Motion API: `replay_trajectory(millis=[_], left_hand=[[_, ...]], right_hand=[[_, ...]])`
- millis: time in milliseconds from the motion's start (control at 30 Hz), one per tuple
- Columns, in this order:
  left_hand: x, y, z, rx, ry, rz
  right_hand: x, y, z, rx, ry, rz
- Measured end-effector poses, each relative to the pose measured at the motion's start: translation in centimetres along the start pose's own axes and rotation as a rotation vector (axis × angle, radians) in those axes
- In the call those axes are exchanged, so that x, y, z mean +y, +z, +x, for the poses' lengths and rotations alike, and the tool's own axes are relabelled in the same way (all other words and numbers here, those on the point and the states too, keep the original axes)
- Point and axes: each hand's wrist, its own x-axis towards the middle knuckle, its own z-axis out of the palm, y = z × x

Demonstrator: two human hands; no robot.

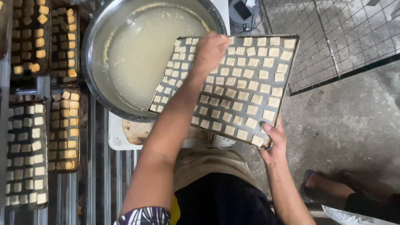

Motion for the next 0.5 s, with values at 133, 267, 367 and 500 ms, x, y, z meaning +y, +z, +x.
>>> replay_trajectory(millis=[133, 267, 367, 500], left_hand=[[-4.1, -2.3, -1.7, 0.025, -0.119, 0.09], [-5.4, -2.0, -3.2, -0.166, -0.253, 0.238], [-5.2, -0.6, -3.9, -0.306, -0.361, 0.301], [-5.1, 0.6, -4.0, -0.248, -0.285, 0.241]], right_hand=[[-0.7, -0.1, -0.8, 0.015, 0.022, -0.01], [-3.2, 2.6, -2.2, 0.036, 0.004, 0.046], [-3.6, 2.6, -2.6, 0.018, 0.002, 0.065], [-3.6, 2.3, -2.7, 0.022, -0.022, 0.061]])
